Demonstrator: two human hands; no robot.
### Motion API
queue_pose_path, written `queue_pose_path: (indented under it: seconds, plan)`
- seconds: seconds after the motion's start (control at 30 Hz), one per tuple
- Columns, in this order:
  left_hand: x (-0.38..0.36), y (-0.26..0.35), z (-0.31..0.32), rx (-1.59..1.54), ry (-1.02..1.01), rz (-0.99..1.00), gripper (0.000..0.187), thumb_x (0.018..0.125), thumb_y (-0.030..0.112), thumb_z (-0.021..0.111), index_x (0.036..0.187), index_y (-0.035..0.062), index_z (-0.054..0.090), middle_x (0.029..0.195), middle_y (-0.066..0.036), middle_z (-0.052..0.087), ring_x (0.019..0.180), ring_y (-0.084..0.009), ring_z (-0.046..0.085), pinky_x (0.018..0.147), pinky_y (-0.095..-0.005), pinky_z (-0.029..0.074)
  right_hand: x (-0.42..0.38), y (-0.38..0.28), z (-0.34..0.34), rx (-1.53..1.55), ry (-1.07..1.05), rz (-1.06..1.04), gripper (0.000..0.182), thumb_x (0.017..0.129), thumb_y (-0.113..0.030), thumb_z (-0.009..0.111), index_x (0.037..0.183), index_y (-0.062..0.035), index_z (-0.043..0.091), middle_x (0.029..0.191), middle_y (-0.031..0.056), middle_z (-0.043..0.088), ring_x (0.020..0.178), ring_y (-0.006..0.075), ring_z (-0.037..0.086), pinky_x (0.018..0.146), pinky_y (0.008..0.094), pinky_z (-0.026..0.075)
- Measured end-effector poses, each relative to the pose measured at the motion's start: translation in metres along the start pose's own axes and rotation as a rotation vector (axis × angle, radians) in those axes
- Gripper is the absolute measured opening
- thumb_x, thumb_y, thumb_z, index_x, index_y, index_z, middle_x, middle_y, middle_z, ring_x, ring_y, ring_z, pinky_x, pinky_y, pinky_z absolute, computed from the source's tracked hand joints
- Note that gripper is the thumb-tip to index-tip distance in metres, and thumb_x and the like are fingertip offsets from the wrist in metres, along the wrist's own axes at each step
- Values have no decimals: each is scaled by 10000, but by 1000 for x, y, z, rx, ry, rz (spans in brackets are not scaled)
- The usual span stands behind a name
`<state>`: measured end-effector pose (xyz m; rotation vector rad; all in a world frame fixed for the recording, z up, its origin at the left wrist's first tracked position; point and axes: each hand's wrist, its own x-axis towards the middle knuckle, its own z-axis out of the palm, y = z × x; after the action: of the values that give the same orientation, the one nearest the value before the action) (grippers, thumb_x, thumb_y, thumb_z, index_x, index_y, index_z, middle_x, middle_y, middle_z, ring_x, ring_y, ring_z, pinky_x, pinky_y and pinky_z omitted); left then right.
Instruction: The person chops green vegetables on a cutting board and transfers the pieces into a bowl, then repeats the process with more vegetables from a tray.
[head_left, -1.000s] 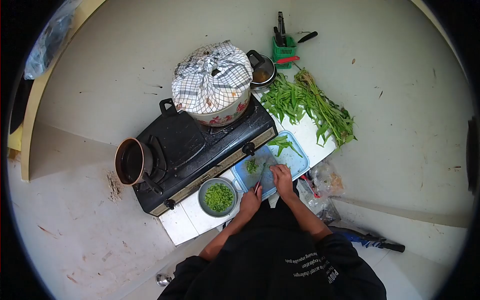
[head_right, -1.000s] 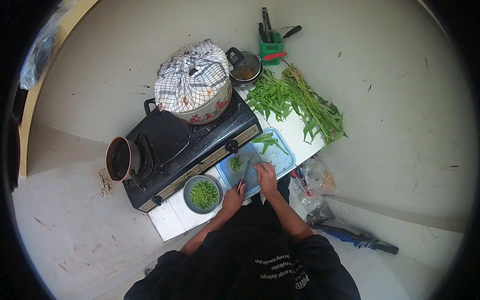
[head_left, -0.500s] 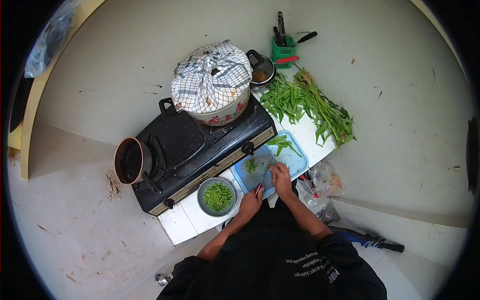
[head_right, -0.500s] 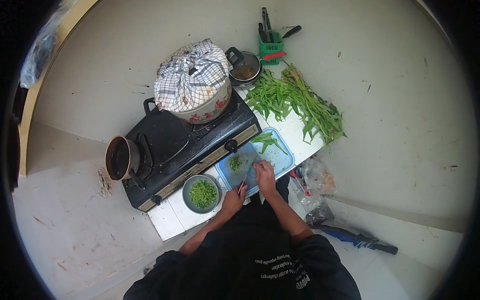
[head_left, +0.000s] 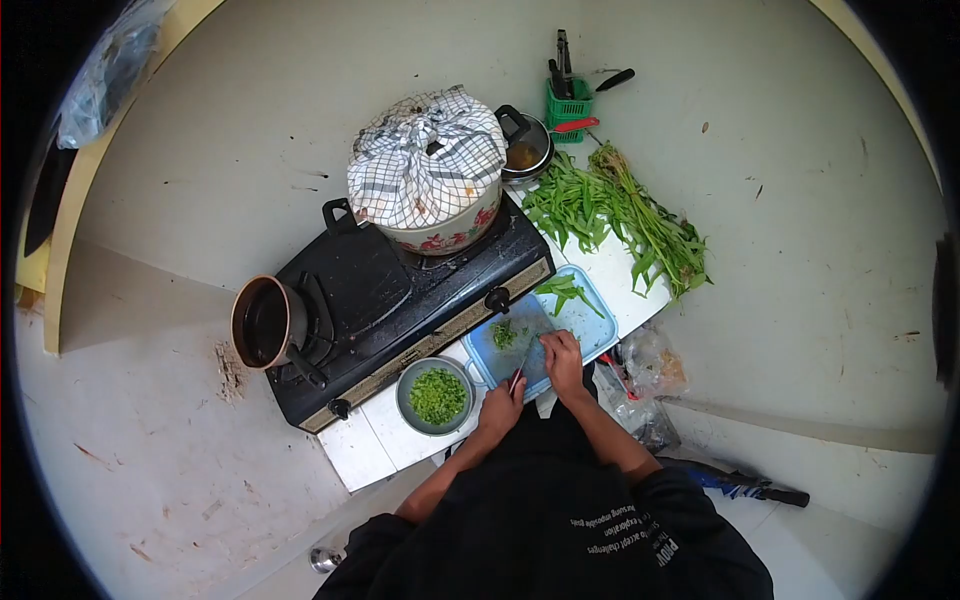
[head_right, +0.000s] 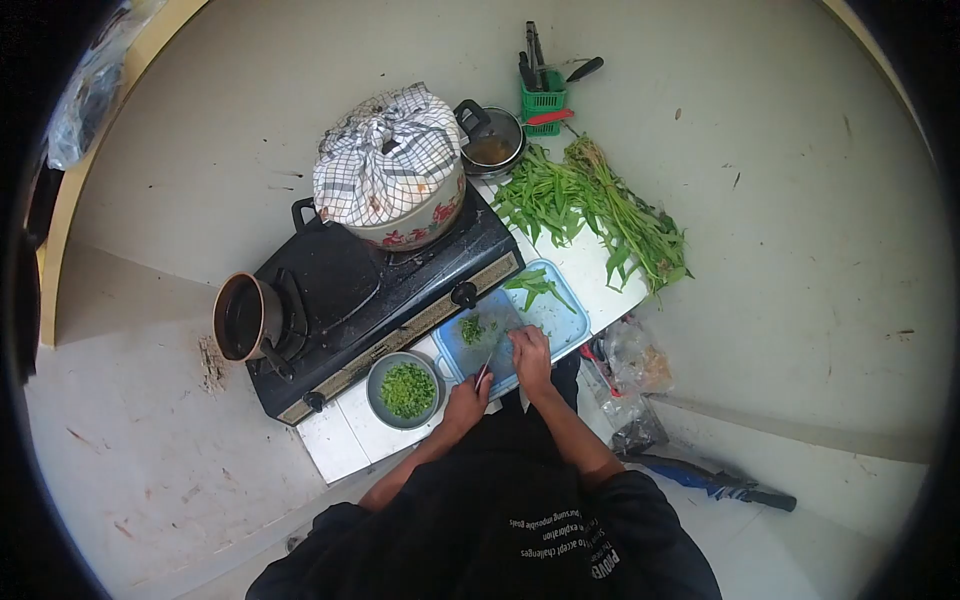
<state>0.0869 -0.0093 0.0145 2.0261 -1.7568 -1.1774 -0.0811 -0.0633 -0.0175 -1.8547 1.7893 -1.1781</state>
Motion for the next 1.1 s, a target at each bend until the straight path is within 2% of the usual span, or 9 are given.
queue_pose_path:
  seconds: [0.27,0.43,0.77,1.1]
  plan:
    - [-4,5,1,-8,-33,8,523,1000,477,486,1028,-21,643,839,-336,661,851,-522,648,767,-582,521,-4,2,0,-32,10,-17,156,808,33,655,944,-5,722,952,152,641,889,341,619,809,422,484]
    - [3,5,5,78,34,-13,510,1004,459,494,1017,-30,638,825,-330,660,832,-516,651,742,-582,518,-3,0,3,-49,26,-20,164,802,25,666,952,-11,724,949,148,636,895,335,616,802,423,486]
    - [-6,4,-3,-37,-10,37,526,998,473,496,1033,-29,649,824,-338,654,837,-524,643,752,-581,520,-3,2,1,-30,2,28,119,837,-3,642,934,-15,709,932,145,635,894,346,611,813,433,483]
    - [0,5,8,60,24,-6,510,998,463,505,991,-25,653,807,-328,659,814,-524,646,740,-588,519,-2,1,1,-9,6,38,98,848,1,636,927,-11,694,900,154,639,872,355,605,788,433,481]
